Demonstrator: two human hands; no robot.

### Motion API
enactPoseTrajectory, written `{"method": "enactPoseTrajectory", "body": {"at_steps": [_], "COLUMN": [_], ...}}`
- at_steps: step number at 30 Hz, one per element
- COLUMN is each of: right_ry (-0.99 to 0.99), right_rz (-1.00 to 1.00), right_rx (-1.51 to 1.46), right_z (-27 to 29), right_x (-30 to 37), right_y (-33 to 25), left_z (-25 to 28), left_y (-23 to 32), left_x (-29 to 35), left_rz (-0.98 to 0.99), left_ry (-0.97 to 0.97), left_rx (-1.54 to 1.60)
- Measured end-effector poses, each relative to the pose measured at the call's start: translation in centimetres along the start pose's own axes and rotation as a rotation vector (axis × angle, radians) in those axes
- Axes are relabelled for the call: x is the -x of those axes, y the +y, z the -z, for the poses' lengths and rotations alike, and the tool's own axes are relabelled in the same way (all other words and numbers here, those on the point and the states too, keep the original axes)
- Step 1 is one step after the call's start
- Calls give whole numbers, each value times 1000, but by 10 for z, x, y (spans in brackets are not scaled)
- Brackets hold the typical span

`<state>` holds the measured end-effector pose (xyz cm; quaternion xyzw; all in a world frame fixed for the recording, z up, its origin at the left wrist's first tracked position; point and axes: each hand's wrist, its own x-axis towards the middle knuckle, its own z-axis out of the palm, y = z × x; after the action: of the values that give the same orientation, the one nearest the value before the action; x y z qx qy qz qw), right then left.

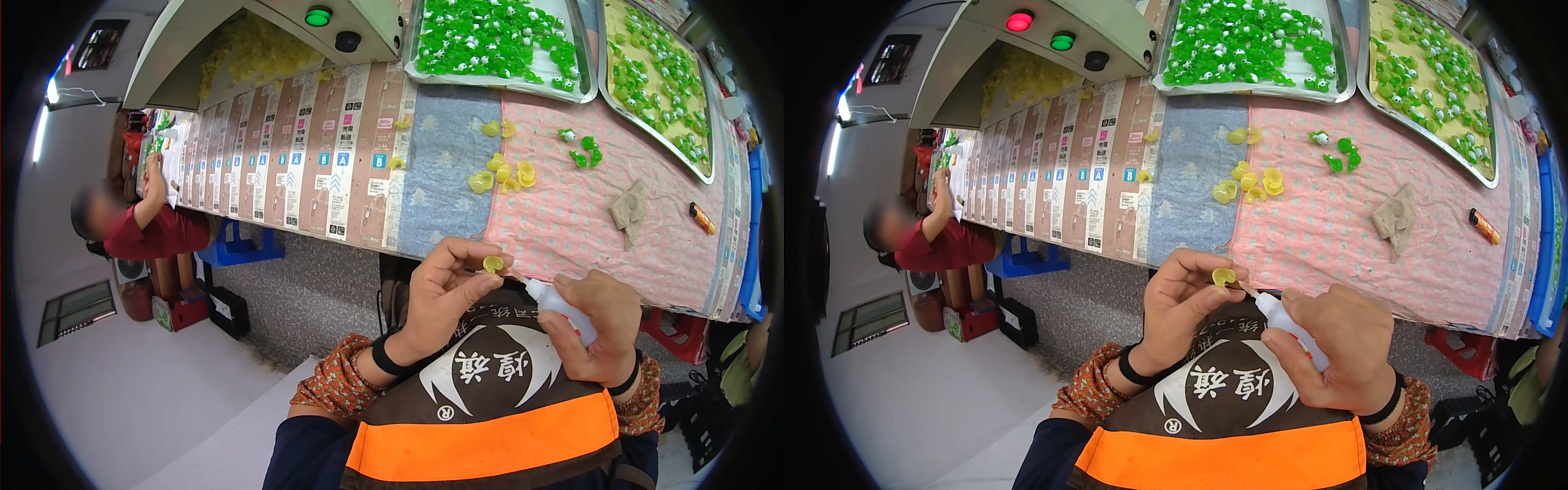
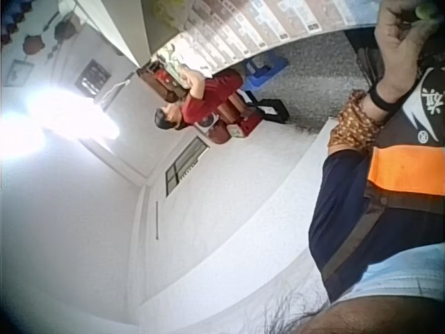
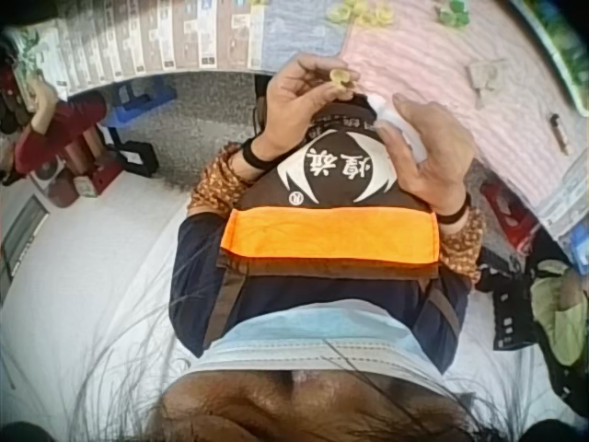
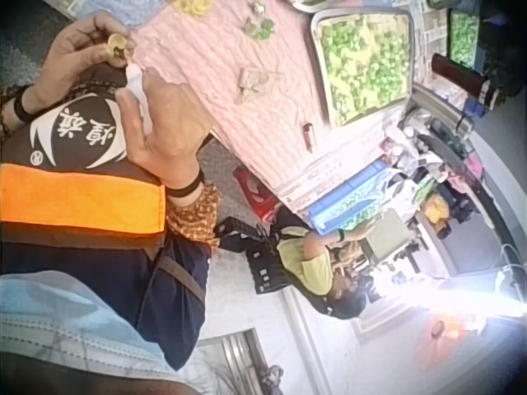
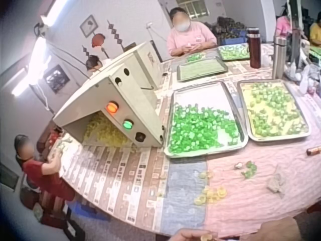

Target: Apply adhesive to small plastic components and assemble them.

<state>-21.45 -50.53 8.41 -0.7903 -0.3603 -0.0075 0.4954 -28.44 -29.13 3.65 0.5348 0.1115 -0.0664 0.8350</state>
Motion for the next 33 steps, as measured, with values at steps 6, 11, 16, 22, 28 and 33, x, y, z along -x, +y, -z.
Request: {"method": "enactPoseTrajectory", "body": {"at_steps": [6, 11, 16, 22, 28, 33], "right_ry": [25, 112, 100, 77, 110, 160], "right_rz": [6, -56, -32, -34, -96, -285], "right_rx": [0, -120, -152, -174, -228, -244], "right_z": [-1, 1, 0, -4, -4, -6], "right_x": [-1, 2, 4, 2, 14, 10], "right_y": [-1, -3, -4, -5, 1, -3], "left_z": [1, 7, 0, 7, 8, -7], "left_y": [1, -6, -6, -17, -13, 4], "left_x": [-2, -3, -3, -4, -5, -9], "left_rz": [235, 382, 338, 304, 353, 359], "left_ry": [-13, -100, -70, -158, -156, -41], "left_rx": [261, 677, 739, 756, 757, 623]}}
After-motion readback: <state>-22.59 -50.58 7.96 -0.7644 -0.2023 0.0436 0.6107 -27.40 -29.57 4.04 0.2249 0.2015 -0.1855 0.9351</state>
